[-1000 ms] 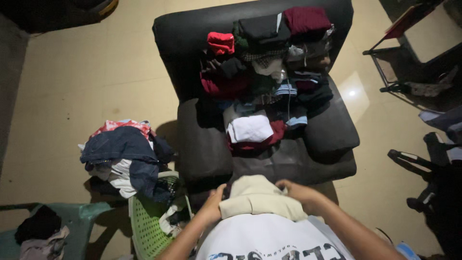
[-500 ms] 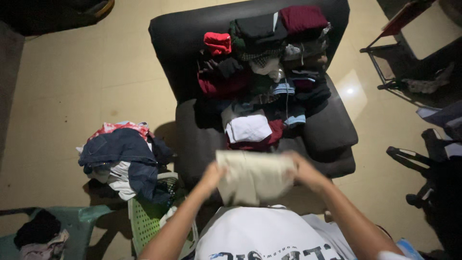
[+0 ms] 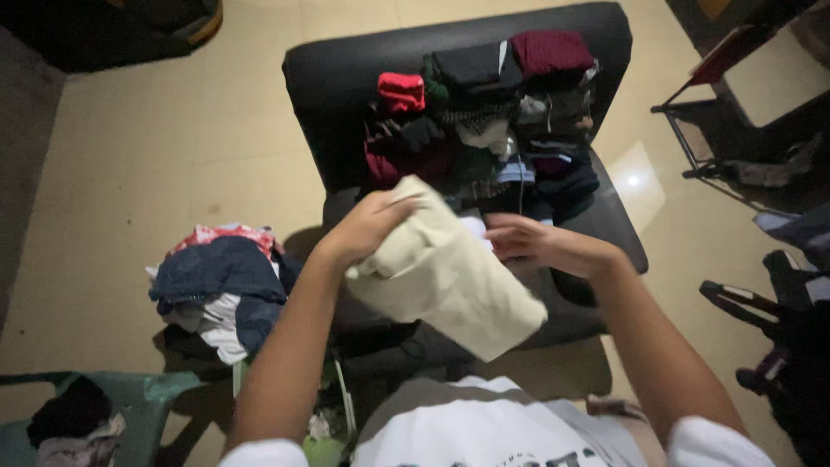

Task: The person picks up several clothing items from a basket one at a time, spreads each one out on a chair, and folds them into flat rectangular shapes.

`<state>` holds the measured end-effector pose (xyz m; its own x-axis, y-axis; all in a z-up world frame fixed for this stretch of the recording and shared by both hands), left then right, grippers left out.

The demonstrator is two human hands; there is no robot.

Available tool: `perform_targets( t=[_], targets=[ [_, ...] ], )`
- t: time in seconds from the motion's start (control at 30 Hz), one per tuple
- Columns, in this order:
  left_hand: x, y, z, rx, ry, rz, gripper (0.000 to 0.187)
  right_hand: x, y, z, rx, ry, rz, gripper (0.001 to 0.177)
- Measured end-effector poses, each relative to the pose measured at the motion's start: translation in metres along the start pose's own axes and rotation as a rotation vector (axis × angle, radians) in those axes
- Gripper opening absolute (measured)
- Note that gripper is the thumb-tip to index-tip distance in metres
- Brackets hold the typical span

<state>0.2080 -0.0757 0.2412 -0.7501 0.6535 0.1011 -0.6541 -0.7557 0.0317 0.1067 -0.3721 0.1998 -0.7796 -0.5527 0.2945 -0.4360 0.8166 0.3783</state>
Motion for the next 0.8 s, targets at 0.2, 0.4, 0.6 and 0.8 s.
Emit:
perform_targets(
  t=[0.2, 0.4, 0.6, 0.8],
  targets=[
    [-0.012, 0.014, 0.009, -0.453, 0.127, 0.175, 0.034, -0.027, 0.063, 0.024, -0.054, 0.112, 0.221, 0.087],
    [0.033, -0.013, -0.114, -0.094, 0.285, 0.773, 0.050, -0.023, 0.011, 0.038, 0.138, 0.020, 0.532, 0.074],
    [0.028, 0.129, -0.215, 1.316, -0.392, 0.127, 0.077, -0.048, 0.038, 0.080, 0.049, 0.373, 0.515, 0.073],
    [0.033, 0.133, -0.205, 1.298, -0.260, 0.027, 0.072, -0.052, 0.097, 0.068, -0.340, 0.208, 0.387, 0.081]
  ],
)
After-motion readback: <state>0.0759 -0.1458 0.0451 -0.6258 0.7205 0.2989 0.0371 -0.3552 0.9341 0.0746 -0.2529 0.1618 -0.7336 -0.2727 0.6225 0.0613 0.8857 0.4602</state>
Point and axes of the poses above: each hand's wrist, its own x-axis away from the middle knuckle, its own y-axis out of the palm, z = x × y, the point moved 4 cm from there along -x, towards the middle knuckle
